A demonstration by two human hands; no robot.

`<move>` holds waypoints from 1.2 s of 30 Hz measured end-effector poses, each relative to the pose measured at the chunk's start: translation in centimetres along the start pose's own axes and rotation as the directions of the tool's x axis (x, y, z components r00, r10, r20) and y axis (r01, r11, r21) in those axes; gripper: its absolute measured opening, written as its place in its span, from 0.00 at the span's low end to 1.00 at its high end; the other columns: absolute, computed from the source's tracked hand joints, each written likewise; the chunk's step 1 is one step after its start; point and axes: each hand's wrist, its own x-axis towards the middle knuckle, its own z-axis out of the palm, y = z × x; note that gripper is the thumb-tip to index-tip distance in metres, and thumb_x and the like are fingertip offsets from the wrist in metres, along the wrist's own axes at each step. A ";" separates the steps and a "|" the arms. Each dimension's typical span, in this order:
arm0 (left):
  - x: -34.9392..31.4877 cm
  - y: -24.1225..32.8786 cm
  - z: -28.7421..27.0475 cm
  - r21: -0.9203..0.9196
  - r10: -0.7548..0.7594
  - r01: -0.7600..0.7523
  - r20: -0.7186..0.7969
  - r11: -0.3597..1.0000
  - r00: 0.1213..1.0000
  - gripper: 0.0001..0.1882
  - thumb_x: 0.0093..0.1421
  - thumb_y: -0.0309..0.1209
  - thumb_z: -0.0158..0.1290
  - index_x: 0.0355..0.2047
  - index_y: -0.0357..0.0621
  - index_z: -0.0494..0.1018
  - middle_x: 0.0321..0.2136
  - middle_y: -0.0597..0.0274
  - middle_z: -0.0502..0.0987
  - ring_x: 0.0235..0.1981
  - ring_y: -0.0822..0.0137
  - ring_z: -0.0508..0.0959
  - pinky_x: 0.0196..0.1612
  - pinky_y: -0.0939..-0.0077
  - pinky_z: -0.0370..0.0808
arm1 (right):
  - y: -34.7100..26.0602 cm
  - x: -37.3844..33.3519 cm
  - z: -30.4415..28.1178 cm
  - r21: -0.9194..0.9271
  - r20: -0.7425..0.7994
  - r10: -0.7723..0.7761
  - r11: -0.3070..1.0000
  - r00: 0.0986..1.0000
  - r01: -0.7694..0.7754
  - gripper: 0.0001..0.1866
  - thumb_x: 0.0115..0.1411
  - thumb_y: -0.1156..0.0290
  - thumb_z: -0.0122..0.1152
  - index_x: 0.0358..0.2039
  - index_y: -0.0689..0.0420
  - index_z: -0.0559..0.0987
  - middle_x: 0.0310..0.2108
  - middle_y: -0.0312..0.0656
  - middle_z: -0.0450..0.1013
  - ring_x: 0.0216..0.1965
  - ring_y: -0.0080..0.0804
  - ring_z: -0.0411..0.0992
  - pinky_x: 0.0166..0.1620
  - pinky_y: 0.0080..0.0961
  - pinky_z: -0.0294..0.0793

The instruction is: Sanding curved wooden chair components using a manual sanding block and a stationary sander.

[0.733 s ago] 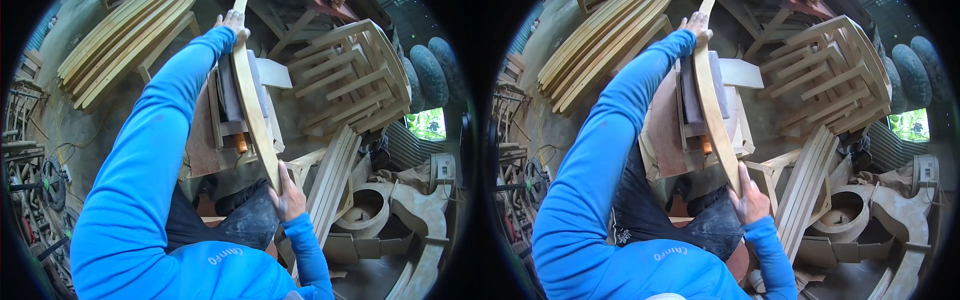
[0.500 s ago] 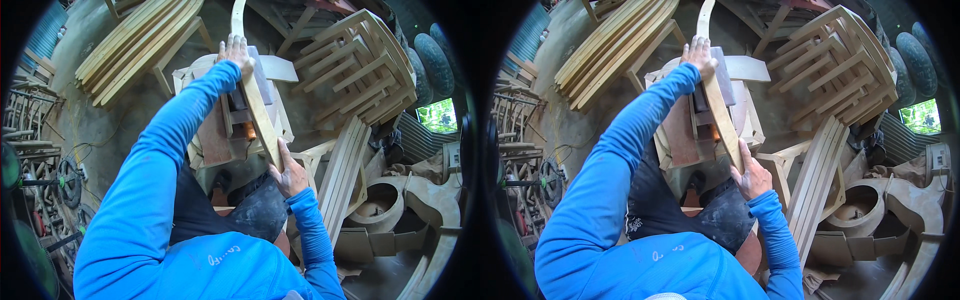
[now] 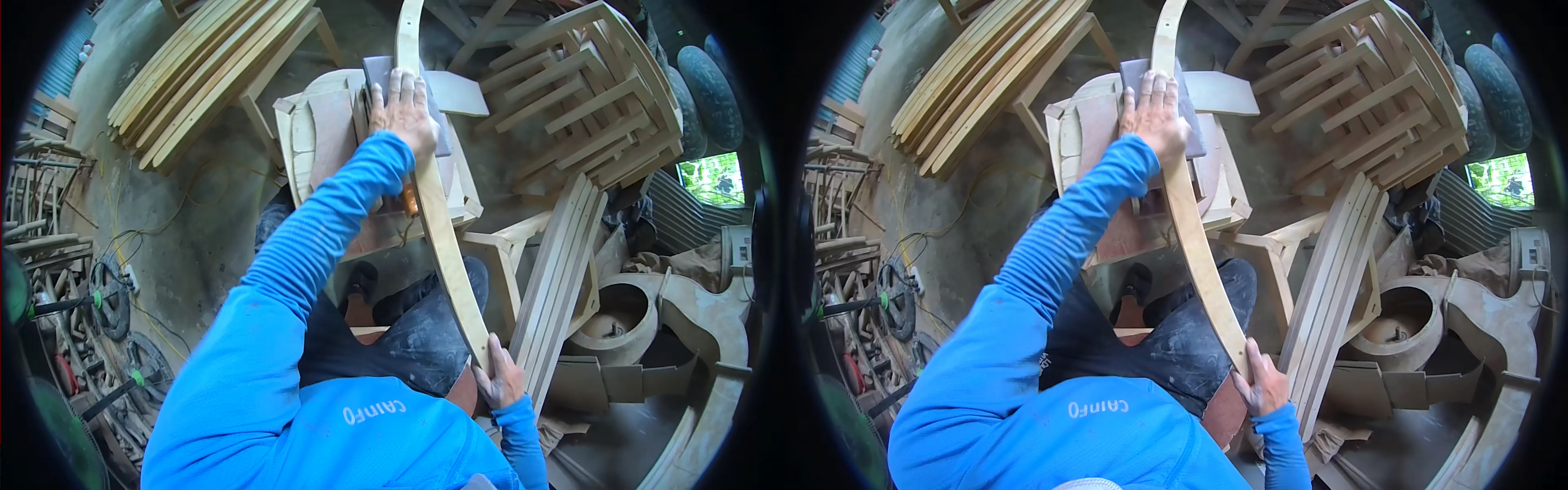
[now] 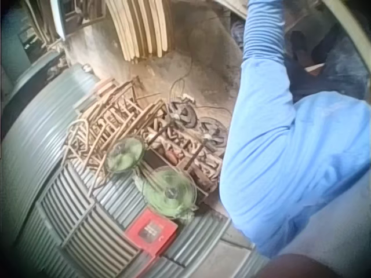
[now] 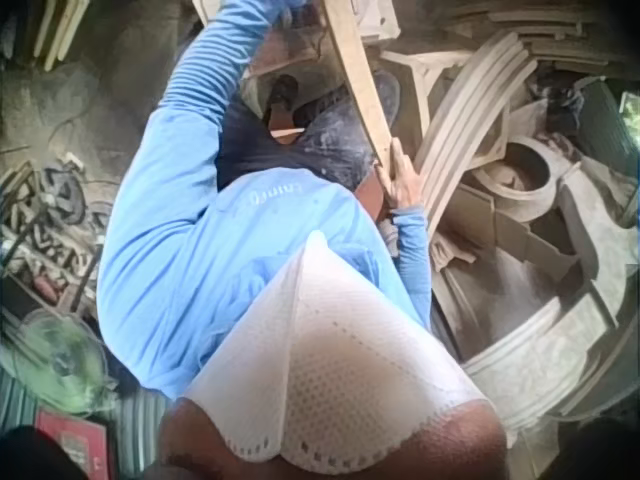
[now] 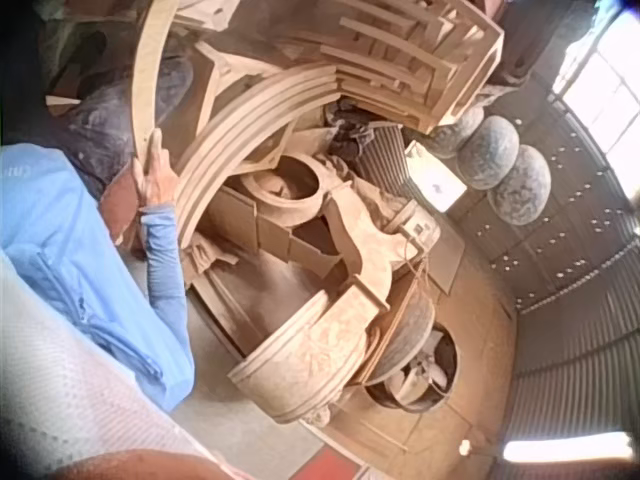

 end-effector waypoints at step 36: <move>3.0 -1.7 1.2 -0.044 -0.088 0.084 -0.088 0.995 0.992 0.42 0.64 0.46 0.45 0.74 0.41 0.54 0.74 0.37 0.50 0.78 0.42 0.41 0.75 0.34 0.29 | -8.4 14.5 -0.9 -0.133 -0.543 -0.292 0.956 0.788 0.262 0.35 0.54 0.58 0.74 0.60 0.59 0.74 0.49 0.52 0.74 0.48 0.55 0.74 0.53 0.46 0.73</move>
